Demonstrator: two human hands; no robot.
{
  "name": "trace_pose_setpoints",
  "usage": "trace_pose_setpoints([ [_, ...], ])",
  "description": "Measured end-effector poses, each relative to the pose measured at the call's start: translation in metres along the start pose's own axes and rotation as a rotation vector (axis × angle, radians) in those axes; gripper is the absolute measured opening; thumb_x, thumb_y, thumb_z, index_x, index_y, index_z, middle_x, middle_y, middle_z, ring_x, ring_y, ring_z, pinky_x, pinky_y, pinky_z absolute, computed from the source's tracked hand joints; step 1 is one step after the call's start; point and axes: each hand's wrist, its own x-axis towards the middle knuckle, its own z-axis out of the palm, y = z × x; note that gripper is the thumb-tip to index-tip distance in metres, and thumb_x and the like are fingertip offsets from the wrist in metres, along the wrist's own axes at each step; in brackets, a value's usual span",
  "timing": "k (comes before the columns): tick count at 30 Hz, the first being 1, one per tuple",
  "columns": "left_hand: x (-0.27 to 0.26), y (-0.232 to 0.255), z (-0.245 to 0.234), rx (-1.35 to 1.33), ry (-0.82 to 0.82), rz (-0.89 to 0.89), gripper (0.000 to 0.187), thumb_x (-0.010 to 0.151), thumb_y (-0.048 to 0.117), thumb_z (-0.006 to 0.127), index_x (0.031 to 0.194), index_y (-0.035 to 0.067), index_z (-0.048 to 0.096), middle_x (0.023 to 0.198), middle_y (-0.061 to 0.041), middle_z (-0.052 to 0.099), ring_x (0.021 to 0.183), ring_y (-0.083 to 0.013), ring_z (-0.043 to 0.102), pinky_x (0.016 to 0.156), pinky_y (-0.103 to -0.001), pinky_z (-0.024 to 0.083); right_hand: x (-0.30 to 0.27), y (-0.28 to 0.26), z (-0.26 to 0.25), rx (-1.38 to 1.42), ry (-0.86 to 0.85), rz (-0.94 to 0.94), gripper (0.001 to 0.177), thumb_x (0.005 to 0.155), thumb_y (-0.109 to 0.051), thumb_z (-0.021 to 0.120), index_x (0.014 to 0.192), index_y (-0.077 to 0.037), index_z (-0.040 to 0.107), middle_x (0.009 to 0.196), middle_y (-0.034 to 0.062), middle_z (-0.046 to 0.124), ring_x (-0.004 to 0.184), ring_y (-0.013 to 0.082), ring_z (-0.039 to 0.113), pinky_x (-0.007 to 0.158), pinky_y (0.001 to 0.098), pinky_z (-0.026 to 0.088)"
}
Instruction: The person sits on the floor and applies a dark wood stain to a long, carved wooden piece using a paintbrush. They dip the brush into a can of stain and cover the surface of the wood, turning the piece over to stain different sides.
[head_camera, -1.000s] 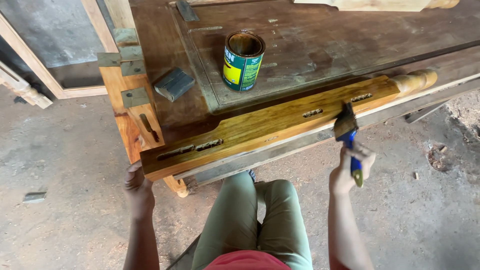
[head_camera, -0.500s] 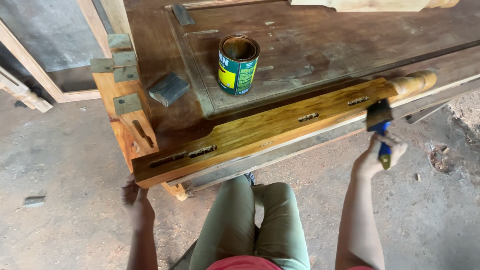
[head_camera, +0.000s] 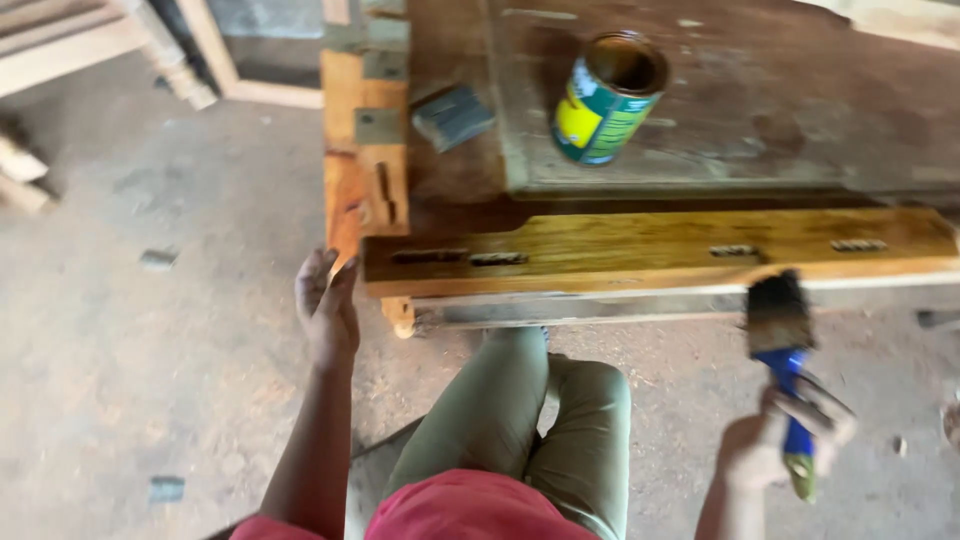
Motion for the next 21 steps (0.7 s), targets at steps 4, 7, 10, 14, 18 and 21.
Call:
trace_pose_setpoints([
  [4, -0.003, 0.033, 0.018, -0.143, -0.03, -0.001, 0.057, 0.091, -0.011, 0.041, 0.143, 0.008, 0.051, 0.146, -0.013, 0.057, 0.138, -0.0366, 0.056, 0.124, -0.052, 0.042, 0.011, 0.038, -0.017, 0.205, 0.062, 0.037, 0.016, 0.109, 0.0, 0.077, 0.103, -0.011, 0.067, 0.114, 0.0022, 0.064, 0.107, 0.017, 0.062, 0.098, 0.0377, 0.057],
  [7, -0.001, 0.046, 0.031, -0.196, -0.05, -0.015, 0.052, 0.095, -0.004, 0.039, 0.145, 0.008, 0.051, 0.147, -0.014, 0.057, 0.137, -0.0403, 0.056, 0.125, -0.054, 0.039, 0.032, 0.017, -0.007, 0.201, 0.121, 0.064, 0.012, 0.104, -0.005, 0.074, 0.102, -0.013, 0.066, 0.109, 0.0014, 0.066, 0.105, 0.016, 0.065, 0.1, 0.0417, 0.061],
  [10, 0.0, 0.055, 0.038, -0.204, -0.045, -0.01, 0.049, 0.098, 0.001, 0.038, 0.144, 0.009, 0.051, 0.148, -0.014, 0.057, 0.138, -0.0401, 0.055, 0.125, -0.055, 0.038, 0.04, 0.011, -0.007, 0.126, 0.17, 0.088, 0.016, 0.1, -0.005, 0.075, 0.097, -0.014, 0.063, 0.107, 0.0018, 0.066, 0.106, 0.0181, 0.067, 0.099, 0.0455, 0.065],
  [14, 0.001, 0.061, 0.044, -0.197, -0.059, 0.0, 0.043, 0.102, 0.002, 0.04, 0.143, 0.01, 0.053, 0.147, -0.012, 0.057, 0.138, -0.0355, 0.056, 0.125, -0.052, 0.038, 0.041, 0.004, -0.01, 0.098, 0.146, 0.039, 0.019, 0.104, 0.002, 0.074, 0.103, -0.011, 0.06, 0.114, 0.0033, 0.065, 0.116, 0.023, 0.066, 0.102, 0.0486, 0.065],
  [18, 0.001, 0.042, 0.032, -0.134, -0.003, -0.016, 0.041, 0.102, -0.008, 0.051, 0.139, 0.009, 0.055, 0.143, -0.01, 0.06, 0.131, -0.0268, 0.06, 0.119, -0.045, 0.046, 0.039, 0.003, -0.017, 0.143, 0.111, 0.015, 0.02, 0.103, 0.007, 0.067, 0.11, -0.01, 0.058, 0.122, 0.0034, 0.062, 0.123, 0.0257, 0.064, 0.104, 0.0503, 0.06],
  [21, -0.004, 0.026, 0.021, -0.148, 0.055, -0.017, 0.04, 0.102, -0.011, 0.057, 0.137, 0.007, 0.057, 0.135, -0.009, 0.064, 0.12, -0.0208, 0.063, 0.111, -0.038, 0.051, 0.042, -0.005, -0.018, 0.178, 0.136, 0.052, 0.017, 0.106, 0.002, 0.064, 0.113, -0.011, 0.057, 0.124, 0.0037, 0.061, 0.126, 0.0276, 0.065, 0.107, 0.0511, 0.062],
])
